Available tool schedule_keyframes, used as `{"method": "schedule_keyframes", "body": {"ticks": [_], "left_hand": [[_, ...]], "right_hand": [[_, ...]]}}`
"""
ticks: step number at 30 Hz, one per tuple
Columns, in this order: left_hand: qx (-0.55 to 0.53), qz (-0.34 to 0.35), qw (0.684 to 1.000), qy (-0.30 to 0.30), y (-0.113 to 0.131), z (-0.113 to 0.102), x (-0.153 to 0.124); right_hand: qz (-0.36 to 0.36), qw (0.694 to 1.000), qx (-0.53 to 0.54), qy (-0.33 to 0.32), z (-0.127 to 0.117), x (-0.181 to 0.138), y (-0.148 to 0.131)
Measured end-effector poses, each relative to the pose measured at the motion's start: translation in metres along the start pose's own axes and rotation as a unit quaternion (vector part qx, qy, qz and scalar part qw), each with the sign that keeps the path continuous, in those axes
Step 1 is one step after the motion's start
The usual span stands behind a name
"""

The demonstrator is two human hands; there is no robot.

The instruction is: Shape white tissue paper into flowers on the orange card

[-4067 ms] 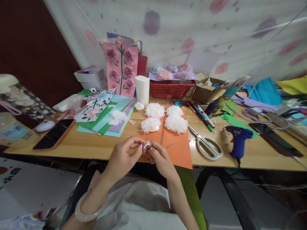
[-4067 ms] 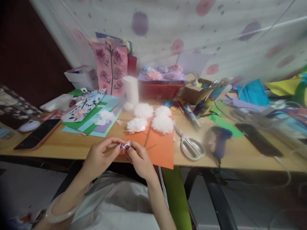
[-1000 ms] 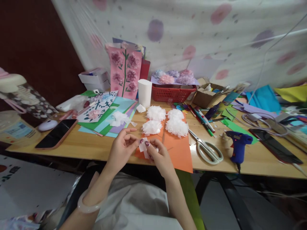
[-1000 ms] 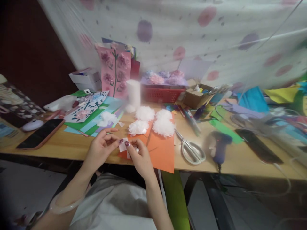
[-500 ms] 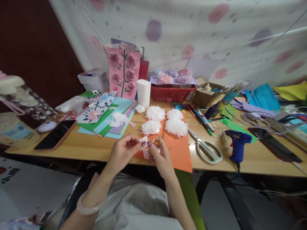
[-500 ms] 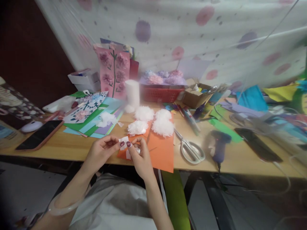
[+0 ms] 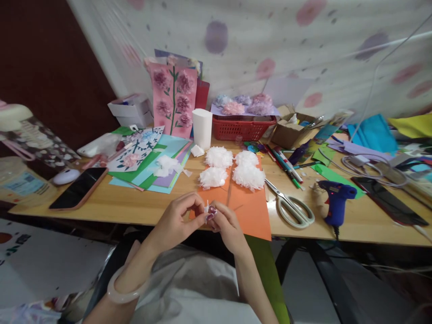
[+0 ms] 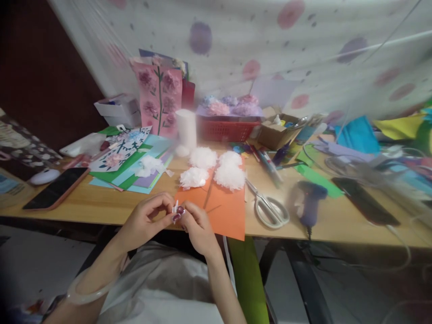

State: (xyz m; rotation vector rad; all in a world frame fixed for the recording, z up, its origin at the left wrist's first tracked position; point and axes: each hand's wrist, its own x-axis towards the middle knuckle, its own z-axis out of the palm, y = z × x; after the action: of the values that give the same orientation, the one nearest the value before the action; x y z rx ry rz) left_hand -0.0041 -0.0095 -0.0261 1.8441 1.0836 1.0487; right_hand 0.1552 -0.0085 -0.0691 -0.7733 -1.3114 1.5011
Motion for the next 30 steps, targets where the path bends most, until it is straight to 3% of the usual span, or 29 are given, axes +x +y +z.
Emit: {"method": "schedule_keyframes", "body": {"ticks": [3, 9, 16, 20, 24, 30], "left_hand": [[-0.025, -0.004, 1.0, -0.008, -0.001, 0.003, -0.002], [-0.096, -0.051, 0.993, 0.04, -0.008, 0.014, -0.003], [-0.046, 0.005, 0.994, 0.095, -0.011, 0.005, -0.001], [-0.003, -0.027, 0.997, 0.077, -0.013, 0.001, -0.003], [-0.043, -0.099, 0.992, 0.064, -0.013, 0.001, -0.005], [-0.095, -0.11, 0.987, 0.068, -0.011, -0.001, -0.003]], "right_hand": [[0.006, 1.0, -0.005, -0.006, -0.001, 0.0, -0.003], [0.015, 1.0, 0.009, 0.013, 0.001, 0.002, -0.002], [0.004, 0.998, 0.057, 0.026, 0.001, 0.003, 0.004], [0.009, 0.998, 0.036, 0.042, 0.003, 0.004, 0.002], [0.027, 0.996, 0.04, 0.073, 0.005, 0.005, -0.001], [0.027, 0.999, -0.023, 0.033, 0.001, 0.006, 0.002]]}}
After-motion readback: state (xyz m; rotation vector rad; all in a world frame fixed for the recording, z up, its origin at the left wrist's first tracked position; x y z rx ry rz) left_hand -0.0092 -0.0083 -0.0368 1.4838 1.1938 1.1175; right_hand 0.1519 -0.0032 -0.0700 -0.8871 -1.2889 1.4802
